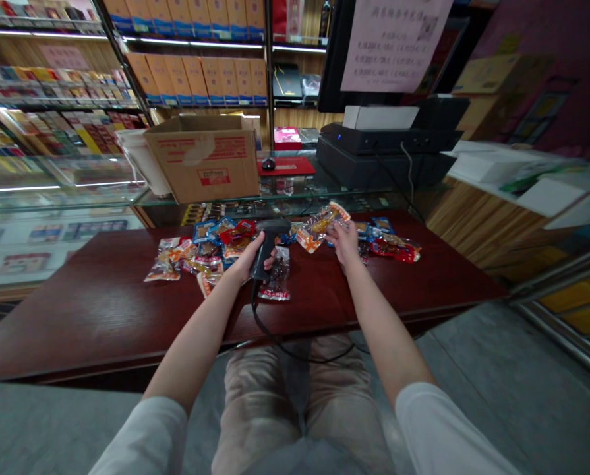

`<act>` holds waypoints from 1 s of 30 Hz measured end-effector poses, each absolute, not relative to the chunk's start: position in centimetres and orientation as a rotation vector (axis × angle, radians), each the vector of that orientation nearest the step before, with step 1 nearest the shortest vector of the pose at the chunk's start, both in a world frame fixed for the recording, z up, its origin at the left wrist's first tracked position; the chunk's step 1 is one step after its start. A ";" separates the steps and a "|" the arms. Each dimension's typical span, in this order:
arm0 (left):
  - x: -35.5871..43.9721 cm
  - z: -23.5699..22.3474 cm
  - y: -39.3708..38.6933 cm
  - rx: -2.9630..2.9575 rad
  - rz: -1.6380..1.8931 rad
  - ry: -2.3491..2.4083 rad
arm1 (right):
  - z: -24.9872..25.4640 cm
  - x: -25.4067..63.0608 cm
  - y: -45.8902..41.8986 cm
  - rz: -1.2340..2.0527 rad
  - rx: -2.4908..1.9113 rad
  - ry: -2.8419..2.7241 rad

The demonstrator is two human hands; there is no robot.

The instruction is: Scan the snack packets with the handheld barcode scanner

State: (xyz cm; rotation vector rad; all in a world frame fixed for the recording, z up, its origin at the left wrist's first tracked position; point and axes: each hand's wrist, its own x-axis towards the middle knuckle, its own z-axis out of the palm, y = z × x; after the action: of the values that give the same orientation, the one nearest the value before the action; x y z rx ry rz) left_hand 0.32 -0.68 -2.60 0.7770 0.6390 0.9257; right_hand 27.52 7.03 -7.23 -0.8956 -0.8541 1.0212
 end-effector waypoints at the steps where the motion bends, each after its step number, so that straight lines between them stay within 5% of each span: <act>1: 0.3 -2.7 -0.7 0.782 0.922 0.637 | -7.2 27.6 7.0 1.041 -0.888 -0.856; 8: 0.4 -2.8 -0.6 0.775 0.910 0.649 | -7.0 27.2 6.7 1.062 -0.797 -0.872; 18: 0.4 -2.8 -0.4 0.772 0.902 0.647 | -7.3 27.8 6.9 0.476 -0.955 -1.272; 30: 0.5 -2.6 -0.5 0.760 0.983 0.666 | -6.7 26.2 5.0 0.467 -0.977 -1.696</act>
State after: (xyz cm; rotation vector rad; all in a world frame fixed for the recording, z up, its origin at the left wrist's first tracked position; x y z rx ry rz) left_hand 0.53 -0.54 -2.64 0.7602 0.6657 0.9831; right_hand 26.17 5.00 -6.73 -0.9768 -1.6964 0.4669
